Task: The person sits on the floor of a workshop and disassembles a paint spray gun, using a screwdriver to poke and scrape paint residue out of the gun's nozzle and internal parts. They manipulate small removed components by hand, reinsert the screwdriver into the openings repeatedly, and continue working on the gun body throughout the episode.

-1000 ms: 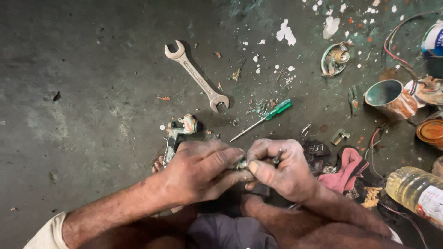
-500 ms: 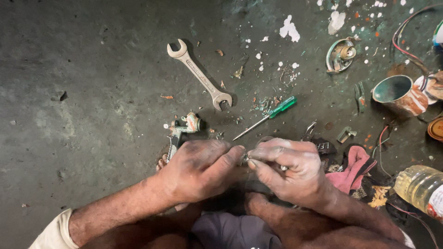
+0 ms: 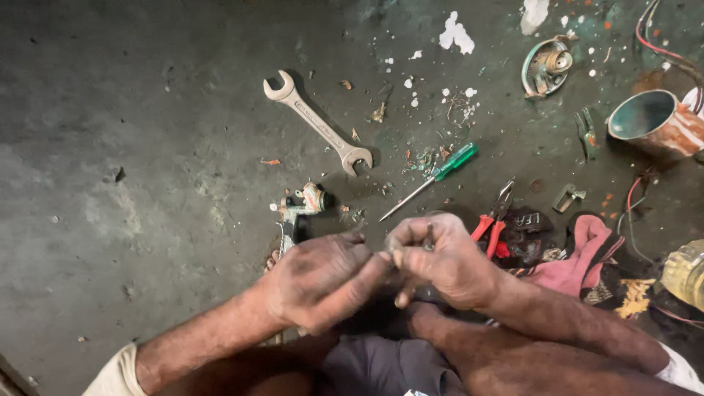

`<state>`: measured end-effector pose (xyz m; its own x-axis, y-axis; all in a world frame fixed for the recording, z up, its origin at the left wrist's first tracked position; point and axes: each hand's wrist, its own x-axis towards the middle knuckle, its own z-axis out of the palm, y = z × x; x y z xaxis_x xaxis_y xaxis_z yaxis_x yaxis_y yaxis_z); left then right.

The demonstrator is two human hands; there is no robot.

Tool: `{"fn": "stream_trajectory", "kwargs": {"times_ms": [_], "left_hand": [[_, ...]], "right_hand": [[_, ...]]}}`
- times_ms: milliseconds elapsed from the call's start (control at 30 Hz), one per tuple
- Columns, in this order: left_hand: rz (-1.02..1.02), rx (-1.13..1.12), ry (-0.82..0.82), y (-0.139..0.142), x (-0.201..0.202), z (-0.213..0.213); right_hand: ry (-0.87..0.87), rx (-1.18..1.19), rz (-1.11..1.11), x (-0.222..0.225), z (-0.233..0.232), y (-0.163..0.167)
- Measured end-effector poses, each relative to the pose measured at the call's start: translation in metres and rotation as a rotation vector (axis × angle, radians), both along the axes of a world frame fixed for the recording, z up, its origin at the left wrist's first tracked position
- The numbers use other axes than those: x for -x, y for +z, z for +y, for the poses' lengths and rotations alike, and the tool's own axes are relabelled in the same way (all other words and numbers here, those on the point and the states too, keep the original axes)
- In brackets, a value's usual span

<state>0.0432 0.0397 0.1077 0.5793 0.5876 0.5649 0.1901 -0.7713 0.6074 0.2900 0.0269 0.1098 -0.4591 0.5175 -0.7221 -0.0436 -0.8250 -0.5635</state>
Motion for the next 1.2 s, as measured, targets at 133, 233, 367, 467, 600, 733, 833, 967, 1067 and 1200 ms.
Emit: {"fn": "stream_trajectory", "kwargs": {"times_ms": [133, 233, 367, 467, 600, 733, 833, 967, 1067, 1200], "left_hand": [[-0.137, 0.374, 0.122, -0.004, -0.006, -0.009], [-0.21, 0.491, 0.102, -0.004, -0.007, -0.009], [-0.247, 0.537, 0.092, -0.003, -0.008, -0.007], [-0.242, 0.624, 0.094, -0.002, -0.007, -0.007], [-0.245, 0.715, 0.089, -0.005, -0.008, -0.007], [-0.264, 0.794, 0.107, -0.009, -0.01, -0.011], [-0.224, 0.655, 0.17, -0.012, -0.011, -0.012], [-0.202, 0.39, 0.158, -0.018, -0.011, -0.007], [-0.16, 0.281, 0.107, -0.019, -0.01, -0.007], [-0.181, 0.522, 0.184, -0.018, -0.011, -0.014]], "right_hand": [[-0.017, -0.041, 0.178, -0.01, -0.005, -0.003], [-0.147, -0.221, 0.288, -0.014, -0.005, 0.004], [0.08, -0.821, -0.153, -0.011, 0.003, 0.023], [0.149, -1.178, -0.298, -0.005, 0.012, 0.035], [0.217, -1.256, -0.247, 0.001, 0.024, 0.039], [0.285, -1.296, -0.327, 0.003, 0.025, 0.038], [0.298, -1.314, -0.409, 0.004, 0.023, 0.035], [0.288, -1.299, -0.368, 0.007, 0.023, 0.033], [0.284, -1.286, -0.378, 0.01, 0.022, 0.034], [0.222, -1.323, -0.426, 0.016, 0.017, 0.034]]}}
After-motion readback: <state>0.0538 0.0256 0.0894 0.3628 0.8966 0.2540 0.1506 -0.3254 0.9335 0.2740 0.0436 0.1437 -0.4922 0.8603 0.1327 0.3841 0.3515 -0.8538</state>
